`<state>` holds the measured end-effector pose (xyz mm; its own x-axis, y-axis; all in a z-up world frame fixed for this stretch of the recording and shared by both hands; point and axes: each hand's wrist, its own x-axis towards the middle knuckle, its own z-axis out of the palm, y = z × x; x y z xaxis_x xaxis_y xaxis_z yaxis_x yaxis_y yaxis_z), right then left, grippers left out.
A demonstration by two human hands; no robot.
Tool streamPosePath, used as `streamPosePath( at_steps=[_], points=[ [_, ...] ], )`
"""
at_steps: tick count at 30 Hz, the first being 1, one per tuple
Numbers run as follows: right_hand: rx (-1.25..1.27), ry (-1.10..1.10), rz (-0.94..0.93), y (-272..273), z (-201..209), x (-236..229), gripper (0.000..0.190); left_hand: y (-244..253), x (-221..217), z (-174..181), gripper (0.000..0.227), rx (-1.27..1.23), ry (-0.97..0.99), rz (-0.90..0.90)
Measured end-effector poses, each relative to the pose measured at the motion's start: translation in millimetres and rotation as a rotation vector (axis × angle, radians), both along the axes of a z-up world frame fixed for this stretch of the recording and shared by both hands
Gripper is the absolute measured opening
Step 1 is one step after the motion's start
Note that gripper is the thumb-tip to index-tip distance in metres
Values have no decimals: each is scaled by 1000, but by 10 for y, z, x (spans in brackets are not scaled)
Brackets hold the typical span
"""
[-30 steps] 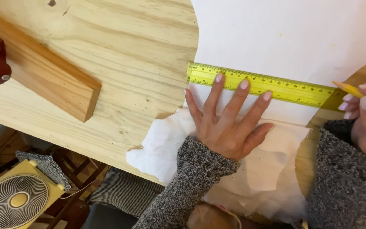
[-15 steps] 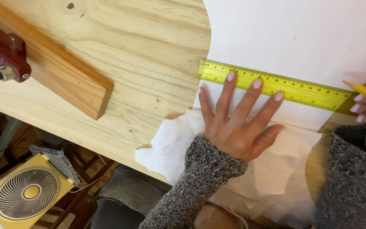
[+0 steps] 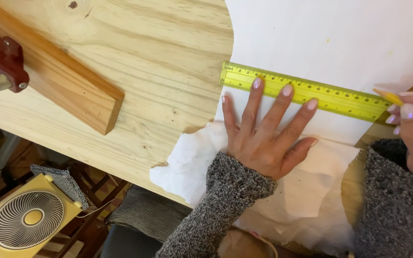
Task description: The person marks a white paper pattern with a yellow pencil, then uses a yellow ruler to draw straight lines along the pattern's edges. The person adjusts the pattern and ruler repeatedly to measure and mark different sections.
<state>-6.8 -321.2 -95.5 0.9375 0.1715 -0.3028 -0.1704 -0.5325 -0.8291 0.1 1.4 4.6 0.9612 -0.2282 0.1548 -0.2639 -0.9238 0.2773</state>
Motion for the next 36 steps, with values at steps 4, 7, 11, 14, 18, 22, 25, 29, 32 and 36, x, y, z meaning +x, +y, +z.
streamPosePath(
  at_steps=[4,7,11,14,18,22,25,29,32,36],
  points=[
    [91,79,-77,391,349,190,37,4,3,33,55,30,30,2],
    [98,67,-25,934,965,545,28,4,11,74,55,32,59,10],
    [199,12,251,1252,1129,914,24,6,20,94,56,11,53,16],
    [176,0,344,1369,1253,1034,41,18,27,84,56,18,35,9],
    [178,25,336,1352,1177,1010,36,23,33,101,57,15,44,12],
    [152,5,350,1337,1121,968,26,28,29,84,57,24,38,6],
    [154,-8,354,1357,1142,1003,27,30,32,81,57,11,31,-1],
    [130,-4,421,1332,1168,1049,32,13,28,47,53,-2,-14,7],
    [144,-62,459,1241,1013,1041,33,18,39,85,52,-9,9,1],
    [161,44,589,1079,782,949,27,6,15,79,58,19,44,-1]
  ],
)
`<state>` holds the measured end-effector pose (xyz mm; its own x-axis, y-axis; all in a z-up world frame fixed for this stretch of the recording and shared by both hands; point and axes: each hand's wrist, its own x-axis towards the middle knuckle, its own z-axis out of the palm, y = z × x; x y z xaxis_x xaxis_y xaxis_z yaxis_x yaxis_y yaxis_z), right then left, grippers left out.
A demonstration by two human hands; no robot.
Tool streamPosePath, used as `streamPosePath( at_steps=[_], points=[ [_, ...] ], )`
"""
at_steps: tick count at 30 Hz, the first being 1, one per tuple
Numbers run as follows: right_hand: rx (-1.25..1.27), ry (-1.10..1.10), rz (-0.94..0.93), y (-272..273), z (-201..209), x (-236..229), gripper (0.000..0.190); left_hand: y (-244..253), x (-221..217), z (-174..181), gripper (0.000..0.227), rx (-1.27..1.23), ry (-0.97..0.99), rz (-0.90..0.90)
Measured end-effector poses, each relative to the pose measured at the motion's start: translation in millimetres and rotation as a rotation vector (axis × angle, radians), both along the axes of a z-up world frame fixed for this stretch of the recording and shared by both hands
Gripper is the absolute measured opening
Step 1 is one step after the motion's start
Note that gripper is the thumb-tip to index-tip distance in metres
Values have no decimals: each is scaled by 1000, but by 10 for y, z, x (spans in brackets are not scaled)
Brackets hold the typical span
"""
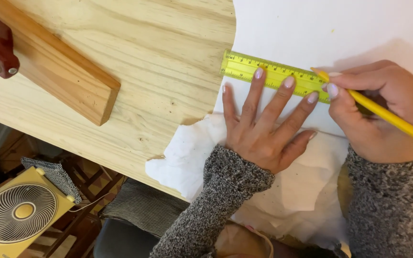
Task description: The person marks a white paper pattern with a yellow pencil, then uses a yellow ruler to draw straight lines along the pattern's edges. The person adjusts the pattern and ruler repeatedly to measure and mark different sections.
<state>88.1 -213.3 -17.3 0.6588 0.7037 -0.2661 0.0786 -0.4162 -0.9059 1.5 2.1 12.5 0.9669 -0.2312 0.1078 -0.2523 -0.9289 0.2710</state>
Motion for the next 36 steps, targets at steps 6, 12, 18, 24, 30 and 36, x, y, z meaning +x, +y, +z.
streamPosePath(
  at_steps=[6,12,18,24,30,36],
  points=[
    [325,-138,-819,-260,-437,-627,32,10,-11,13,55,5,21,12],
    [193,117,-913,-35,-21,-601,40,23,7,0,54,-25,-27,21],
    [102,446,-58,112,121,289,68,-1,53,1,42,-116,-140,83],
    [146,-156,-130,674,159,169,19,-20,114,-14,34,-278,-313,144],
    [183,-213,-116,762,305,239,27,-9,139,15,29,-283,-269,140],
    [143,-171,-78,770,294,322,32,-15,146,16,29,-301,-319,165]
  ],
)
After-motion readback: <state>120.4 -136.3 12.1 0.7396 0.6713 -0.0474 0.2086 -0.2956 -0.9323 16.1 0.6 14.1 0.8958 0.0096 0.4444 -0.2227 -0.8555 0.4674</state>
